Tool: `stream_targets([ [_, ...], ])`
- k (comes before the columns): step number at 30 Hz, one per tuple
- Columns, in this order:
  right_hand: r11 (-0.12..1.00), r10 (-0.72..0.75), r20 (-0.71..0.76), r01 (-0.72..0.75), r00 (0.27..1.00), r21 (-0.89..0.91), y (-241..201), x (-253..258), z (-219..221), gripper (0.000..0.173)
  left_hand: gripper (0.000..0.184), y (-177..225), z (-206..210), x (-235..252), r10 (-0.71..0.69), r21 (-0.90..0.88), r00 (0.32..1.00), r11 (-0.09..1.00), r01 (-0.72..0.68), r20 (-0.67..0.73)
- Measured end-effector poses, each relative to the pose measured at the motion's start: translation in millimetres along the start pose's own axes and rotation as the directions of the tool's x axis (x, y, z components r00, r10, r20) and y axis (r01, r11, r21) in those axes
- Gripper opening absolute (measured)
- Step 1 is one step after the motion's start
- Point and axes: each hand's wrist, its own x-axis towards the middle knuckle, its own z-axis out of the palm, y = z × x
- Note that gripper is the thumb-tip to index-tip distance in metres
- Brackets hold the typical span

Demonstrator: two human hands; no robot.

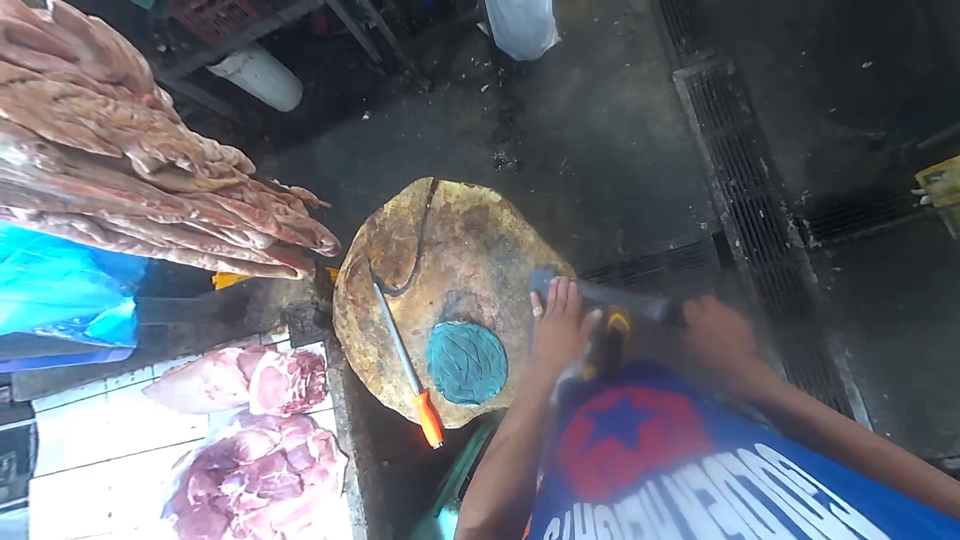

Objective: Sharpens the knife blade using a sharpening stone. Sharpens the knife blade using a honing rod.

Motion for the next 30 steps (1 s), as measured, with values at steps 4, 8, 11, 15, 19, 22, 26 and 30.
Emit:
stream_targets([
  [4,0.972,-0.213,0.029,0.215,0.977,-0.091,0,40,-9,0.026,0.089,2,6,-49,-0.187,0.042,0.982,0.982,0.185,0.037],
  [8,0.952,-0.268,-0.083,0.251,0.960,-0.176,34,87,-32,0.029,0.084,31,7,-12,-0.190,-0.001,0.982,0.982,0.190,-0.005],
  [11,0.938,-0.313,-0.128,0.286,0.941,-0.194,13,107,-43,0.026,0.082,14,7,-5,-0.215,0.001,0.973,0.976,0.216,-0.079],
  [15,0.863,-0.499,-0.069,0.489,0.864,-0.124,-94,107,-1,0.024,0.085,-51,3,-96,-0.459,-0.005,0.886,0.888,0.460,-0.066],
  [19,0.832,-0.554,0.043,0.553,0.831,0.035,-121,75,16,0.036,0.087,-60,-18,-136,-0.449,0.031,0.865,0.884,0.467,-0.221],
  [22,0.891,-0.440,0.303,0.370,0.845,0.262,-54,45,-2,0.035,0.083,-21,-29,-102,-0.299,0.016,0.939,0.952,0.306,-0.169],
  [26,0.878,-0.305,0.704,-0.096,0.641,0.468,34,16,-7,0.050,0.085,19,-3,-67,-0.094,-0.010,0.989,0.995,0.096,0.117],
  [30,0.777,-0.281,0.720,-0.290,0.634,0.558,27,29,-12,0.042,0.088,8,-9,-18,-0.049,0.024,0.985,0.999,0.045,0.164],
])
